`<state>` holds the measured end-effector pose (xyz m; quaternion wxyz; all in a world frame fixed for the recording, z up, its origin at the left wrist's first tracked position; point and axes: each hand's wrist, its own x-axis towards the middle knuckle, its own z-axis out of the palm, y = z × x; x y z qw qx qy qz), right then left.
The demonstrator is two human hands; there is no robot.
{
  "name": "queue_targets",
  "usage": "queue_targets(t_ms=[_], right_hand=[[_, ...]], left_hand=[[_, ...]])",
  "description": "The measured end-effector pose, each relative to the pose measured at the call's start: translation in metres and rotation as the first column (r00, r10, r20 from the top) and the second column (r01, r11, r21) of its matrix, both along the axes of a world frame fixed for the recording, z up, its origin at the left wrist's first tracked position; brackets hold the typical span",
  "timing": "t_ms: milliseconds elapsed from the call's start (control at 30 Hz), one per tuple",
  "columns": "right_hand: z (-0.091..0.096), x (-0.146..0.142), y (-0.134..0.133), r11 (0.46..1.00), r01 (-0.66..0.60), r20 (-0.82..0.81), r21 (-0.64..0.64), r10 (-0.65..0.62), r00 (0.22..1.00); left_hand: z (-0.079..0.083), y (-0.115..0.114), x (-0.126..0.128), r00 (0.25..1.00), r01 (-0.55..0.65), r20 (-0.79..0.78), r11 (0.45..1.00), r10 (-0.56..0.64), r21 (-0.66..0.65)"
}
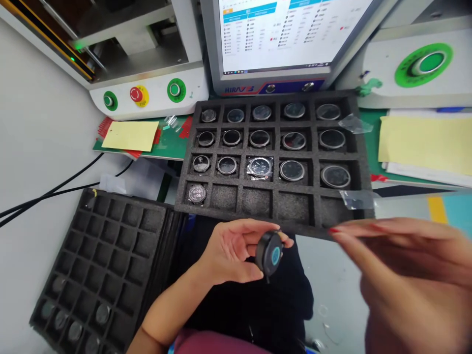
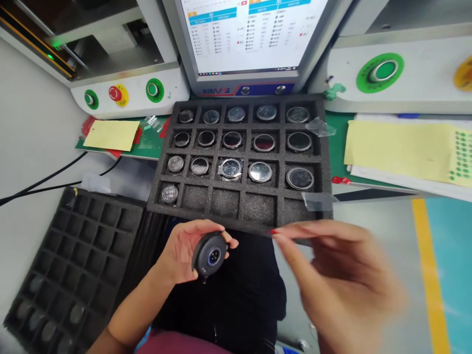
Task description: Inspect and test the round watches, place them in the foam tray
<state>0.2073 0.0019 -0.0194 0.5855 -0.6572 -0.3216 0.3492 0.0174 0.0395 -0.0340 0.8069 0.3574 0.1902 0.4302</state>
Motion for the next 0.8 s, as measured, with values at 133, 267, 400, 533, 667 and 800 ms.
queue_targets(t_ms=[133,267,400,533,667,800], right_hand=[[0.007,-0.026,0.005,0.899,-0.42,-0.408,0.123,0.432,0.804],[0.005,-0.033,0.011,0.827,-0.528,-0.706,0.192,0.49,0.511],[0.008,-0.029,0.009,0.802,-0.568,-0.785,0.187,0.469,0.405],[0.014,-0.012,0.005,0.794,-0.574,-0.586,0.2,0.566,0.58],[0.024,-0.003,0.004,0.734,-0.667,-0.343,0.128,0.664,0.665],[0.029,-0.007,0.009,0.651,-0.757,-0.261,0.057,0.741,0.619]], left_hand=[[0.004,-0.001,-0.001,0.886,-0.248,-0.195,0.786,0.42,0.567],[0.002,0.0,-0.003,0.677,-0.242,-0.07,0.31,0.733,0.919],[-0.002,-0.007,-0.005,0.64,-0.198,-0.03,0.202,0.768,0.959],[0.006,-0.014,-0.013,0.696,-0.285,-0.281,0.613,0.661,0.737],[0.01,-0.011,-0.023,0.949,0.019,-0.315,0.998,-0.035,-0.054],[-0.001,-0.012,-0.022,0.936,0.33,0.02,0.855,-0.351,-0.4]])
